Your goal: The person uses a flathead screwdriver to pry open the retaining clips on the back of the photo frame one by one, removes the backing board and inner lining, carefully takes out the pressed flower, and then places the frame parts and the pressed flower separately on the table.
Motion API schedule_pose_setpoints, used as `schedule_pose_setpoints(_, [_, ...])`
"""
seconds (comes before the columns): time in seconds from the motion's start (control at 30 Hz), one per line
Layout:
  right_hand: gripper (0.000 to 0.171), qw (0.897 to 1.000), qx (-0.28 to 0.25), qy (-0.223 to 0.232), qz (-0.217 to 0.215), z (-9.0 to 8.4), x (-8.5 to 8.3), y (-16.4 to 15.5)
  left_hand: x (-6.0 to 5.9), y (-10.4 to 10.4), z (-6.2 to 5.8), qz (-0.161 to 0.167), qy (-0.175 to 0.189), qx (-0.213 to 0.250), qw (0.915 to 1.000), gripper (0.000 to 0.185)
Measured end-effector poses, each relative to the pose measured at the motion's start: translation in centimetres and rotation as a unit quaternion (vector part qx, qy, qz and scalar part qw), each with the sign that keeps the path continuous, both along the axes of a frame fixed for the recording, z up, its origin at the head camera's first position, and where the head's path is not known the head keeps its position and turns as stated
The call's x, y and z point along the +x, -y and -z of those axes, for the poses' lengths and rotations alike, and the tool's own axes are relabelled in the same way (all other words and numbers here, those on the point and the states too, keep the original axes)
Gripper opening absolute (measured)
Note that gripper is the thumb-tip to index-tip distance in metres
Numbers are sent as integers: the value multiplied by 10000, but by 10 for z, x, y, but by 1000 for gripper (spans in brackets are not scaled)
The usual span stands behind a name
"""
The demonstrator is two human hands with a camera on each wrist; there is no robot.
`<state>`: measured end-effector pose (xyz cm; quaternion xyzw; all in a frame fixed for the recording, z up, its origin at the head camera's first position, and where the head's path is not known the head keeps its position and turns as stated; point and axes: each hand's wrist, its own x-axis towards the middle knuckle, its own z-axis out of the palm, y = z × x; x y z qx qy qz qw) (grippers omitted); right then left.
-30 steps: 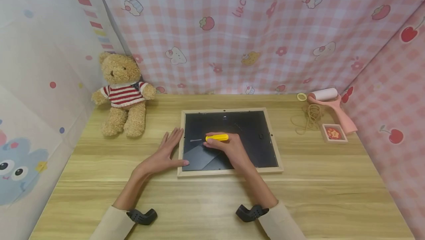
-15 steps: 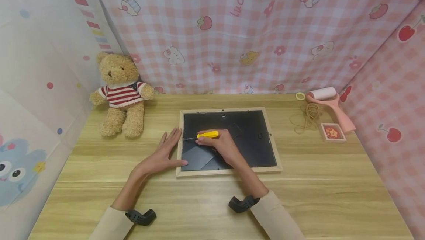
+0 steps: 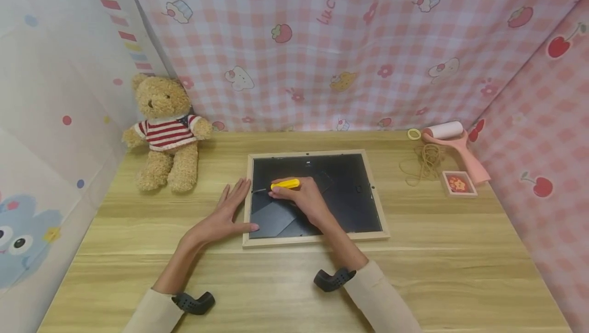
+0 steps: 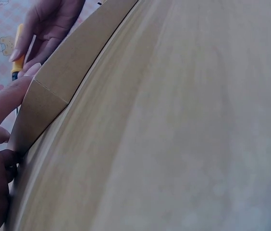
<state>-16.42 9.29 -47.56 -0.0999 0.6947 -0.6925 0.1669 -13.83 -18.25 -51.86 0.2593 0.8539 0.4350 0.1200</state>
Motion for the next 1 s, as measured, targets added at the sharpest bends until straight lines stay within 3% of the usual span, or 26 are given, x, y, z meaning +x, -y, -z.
schedule_pose_setpoints(0.1, [30, 9933, 829, -789, -168, -7, -3, 4, 0, 1, 3, -8, 38, 3, 10000, 125])
schedule_pose_setpoints(0.27, [24, 9490, 2146, -2273, -418, -27, -3, 16, -1, 1, 5, 7, 42, 41, 10000, 124])
schedule_pose_setpoints(0.33, [24, 9412, 2227, -2491, -499, -32, -1, 20, -1, 1, 5, 13, 19, 99, 9999, 124])
schedule_pose_setpoints(0.37, [24, 9400, 2239, -2525, -491, -33, 0, 20, -1, 1, 6, 14, 10, 103, 9999, 123])
schedule_pose_setpoints(0.43, [25, 9474, 2121, -2358, -431, -30, 1, 18, -1, 1, 7, 13, 6, 106, 9999, 123])
schedule_pose_setpoints(0.6, [30, 9854, 1199, -1171, -296, -9, -3, 6, -3, 1, 10, -28, 6, -16, 10000, 124])
schedule_pose_setpoints(0.7, [32, 9929, 848, -768, -315, -4, -8, 2, -2, 0, 6, -21, 37, -52, 10000, 123])
schedule_pose_setpoints(0.83, [29, 9820, 1332, -1235, -516, -9, -15, 5, -1, -3, 0, -23, 105, -136, 9998, 123])
schedule_pose_setpoints(1.0, [24, 9436, 2264, -2268, -835, -29, -17, 19, -1, -2, 2, -45, 112, -74, 9999, 124])
